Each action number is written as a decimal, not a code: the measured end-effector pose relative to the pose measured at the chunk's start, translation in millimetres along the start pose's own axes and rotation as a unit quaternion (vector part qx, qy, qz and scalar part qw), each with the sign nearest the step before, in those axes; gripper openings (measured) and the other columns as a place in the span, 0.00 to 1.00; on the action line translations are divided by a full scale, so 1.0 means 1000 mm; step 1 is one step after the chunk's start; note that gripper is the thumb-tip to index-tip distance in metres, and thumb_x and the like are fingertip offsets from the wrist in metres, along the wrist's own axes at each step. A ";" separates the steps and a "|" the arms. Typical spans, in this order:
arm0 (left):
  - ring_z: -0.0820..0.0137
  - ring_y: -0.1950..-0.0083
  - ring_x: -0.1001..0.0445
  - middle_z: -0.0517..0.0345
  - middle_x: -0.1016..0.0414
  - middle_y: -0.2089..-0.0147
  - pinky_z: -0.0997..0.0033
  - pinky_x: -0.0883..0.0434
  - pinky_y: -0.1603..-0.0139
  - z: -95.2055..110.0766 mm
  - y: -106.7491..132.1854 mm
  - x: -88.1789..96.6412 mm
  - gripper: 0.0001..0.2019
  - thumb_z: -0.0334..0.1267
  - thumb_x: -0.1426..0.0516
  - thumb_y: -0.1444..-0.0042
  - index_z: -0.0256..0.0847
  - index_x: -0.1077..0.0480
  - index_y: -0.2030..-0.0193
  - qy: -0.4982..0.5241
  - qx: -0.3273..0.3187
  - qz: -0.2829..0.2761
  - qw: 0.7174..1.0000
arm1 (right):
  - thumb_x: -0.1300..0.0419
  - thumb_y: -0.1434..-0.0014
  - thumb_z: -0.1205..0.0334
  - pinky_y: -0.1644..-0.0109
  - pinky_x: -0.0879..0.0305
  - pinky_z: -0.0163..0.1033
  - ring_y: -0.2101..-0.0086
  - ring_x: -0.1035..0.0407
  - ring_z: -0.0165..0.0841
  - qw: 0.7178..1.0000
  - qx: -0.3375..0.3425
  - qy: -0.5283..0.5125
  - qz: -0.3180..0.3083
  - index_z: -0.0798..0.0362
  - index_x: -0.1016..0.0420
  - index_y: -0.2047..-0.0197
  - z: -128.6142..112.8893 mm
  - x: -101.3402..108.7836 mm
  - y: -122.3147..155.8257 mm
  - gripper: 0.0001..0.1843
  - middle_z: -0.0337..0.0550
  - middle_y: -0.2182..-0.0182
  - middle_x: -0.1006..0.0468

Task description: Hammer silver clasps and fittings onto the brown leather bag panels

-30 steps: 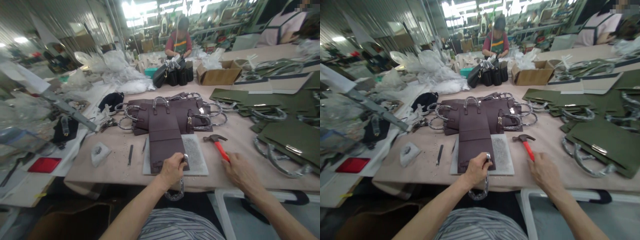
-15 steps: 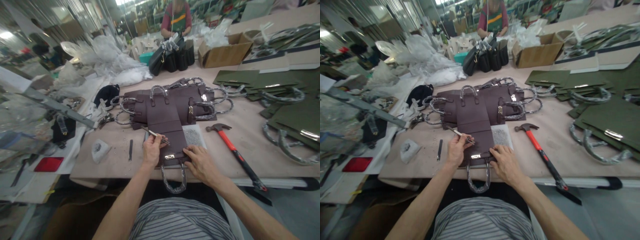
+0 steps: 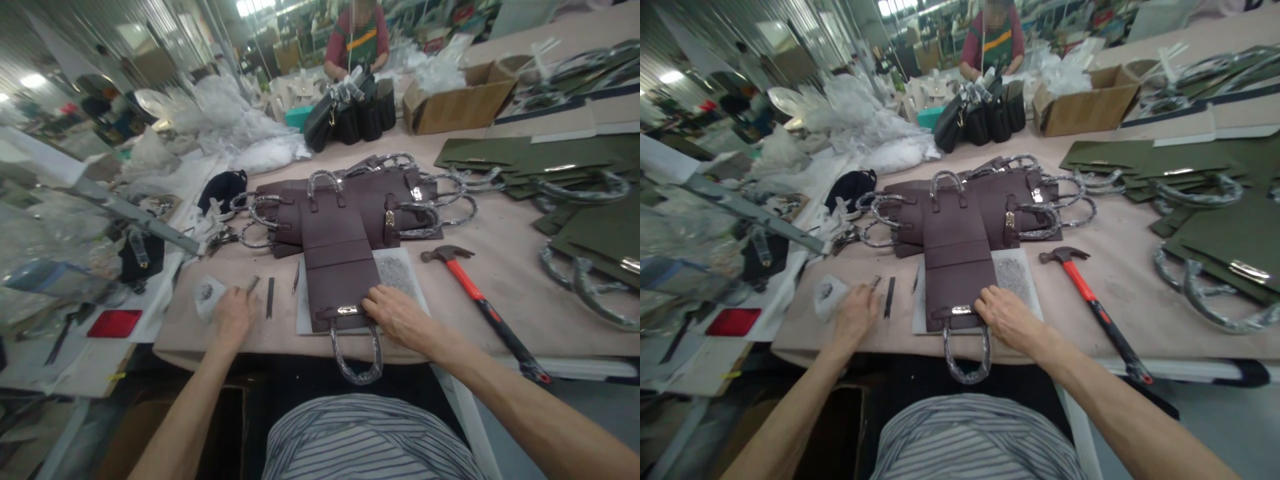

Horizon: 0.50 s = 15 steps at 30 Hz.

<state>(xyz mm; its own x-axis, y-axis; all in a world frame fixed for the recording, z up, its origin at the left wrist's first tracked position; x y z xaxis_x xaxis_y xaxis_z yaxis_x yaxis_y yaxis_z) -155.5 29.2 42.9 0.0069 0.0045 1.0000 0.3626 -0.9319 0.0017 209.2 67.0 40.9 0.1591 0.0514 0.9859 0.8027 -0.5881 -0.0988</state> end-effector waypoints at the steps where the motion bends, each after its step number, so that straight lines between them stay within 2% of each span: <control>1: 0.52 0.47 0.23 0.39 0.23 0.49 0.57 0.28 0.46 0.017 0.010 0.003 0.15 0.39 0.49 0.33 0.35 0.24 0.52 0.030 -0.054 0.039 0.997 | 0.45 0.37 0.75 0.61 0.43 0.42 0.64 0.37 0.38 1.000 0.014 0.007 -0.001 0.55 0.28 0.60 -0.002 0.002 0.000 0.08 0.47 0.63 0.28; 3: 0.59 0.48 0.23 0.46 0.22 0.49 0.63 0.28 0.46 0.058 0.032 0.008 0.11 0.37 0.48 0.32 0.39 0.25 0.51 0.120 -0.176 0.063 0.975 | 0.47 0.36 0.76 0.61 0.42 0.42 0.65 0.37 0.37 0.999 0.033 0.025 0.009 0.54 0.28 0.57 -0.005 0.005 0.001 0.10 0.47 0.63 0.28; 5: 0.63 0.50 0.24 0.50 0.23 0.51 0.66 0.27 0.48 0.103 0.052 0.010 0.07 0.36 0.44 0.33 0.41 0.26 0.52 0.168 -0.290 0.029 0.942 | 0.49 0.35 0.76 0.61 0.41 0.42 0.66 0.37 0.37 0.998 0.043 0.034 0.028 0.54 0.29 0.54 -0.008 0.006 0.004 0.12 0.47 0.63 0.29; 8: 0.60 0.53 0.26 0.50 0.25 0.56 0.63 0.26 0.52 0.151 0.065 0.008 0.03 0.36 0.39 0.37 0.39 0.26 0.59 0.125 -0.369 -0.016 0.921 | 0.49 0.35 0.75 0.61 0.39 0.41 0.65 0.37 0.37 0.998 0.040 0.014 0.042 0.54 0.29 0.54 -0.006 0.002 0.008 0.12 0.47 0.63 0.29; 11: 0.58 0.53 0.27 0.47 0.27 0.57 0.61 0.26 0.55 0.169 0.064 0.005 0.03 0.33 0.42 0.35 0.37 0.27 0.61 0.064 -0.405 -0.029 0.912 | 0.48 0.36 0.75 0.62 0.38 0.39 0.63 0.36 0.36 0.999 0.031 -0.018 0.038 0.53 0.27 0.55 0.001 -0.003 0.012 0.12 0.47 0.61 0.28; 15: 0.57 0.55 0.28 0.42 0.28 0.57 0.60 0.27 0.58 0.162 0.063 0.007 0.08 0.25 0.48 0.37 0.33 0.29 0.57 0.020 -0.481 -0.026 0.876 | 0.48 0.37 0.76 0.60 0.36 0.39 0.61 0.36 0.36 0.998 0.042 -0.036 0.014 0.52 0.26 0.58 0.008 -0.003 0.015 0.13 0.47 0.58 0.27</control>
<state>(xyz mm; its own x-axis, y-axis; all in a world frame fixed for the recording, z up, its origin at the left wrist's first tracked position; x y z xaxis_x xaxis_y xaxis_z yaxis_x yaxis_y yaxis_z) 18.0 29.3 48.2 -0.0265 0.0622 0.9977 -0.5915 -0.8055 0.0345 224.7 64.5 35.4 0.2205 0.0952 0.9707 0.8420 -0.5209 -0.1402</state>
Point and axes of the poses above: each hand's wrist, its own y-axis away from the middle knuckle, its own x-axis out of the back of the hand, z = x × y, the point moved 3 cm from there along -y, towards the middle knuckle
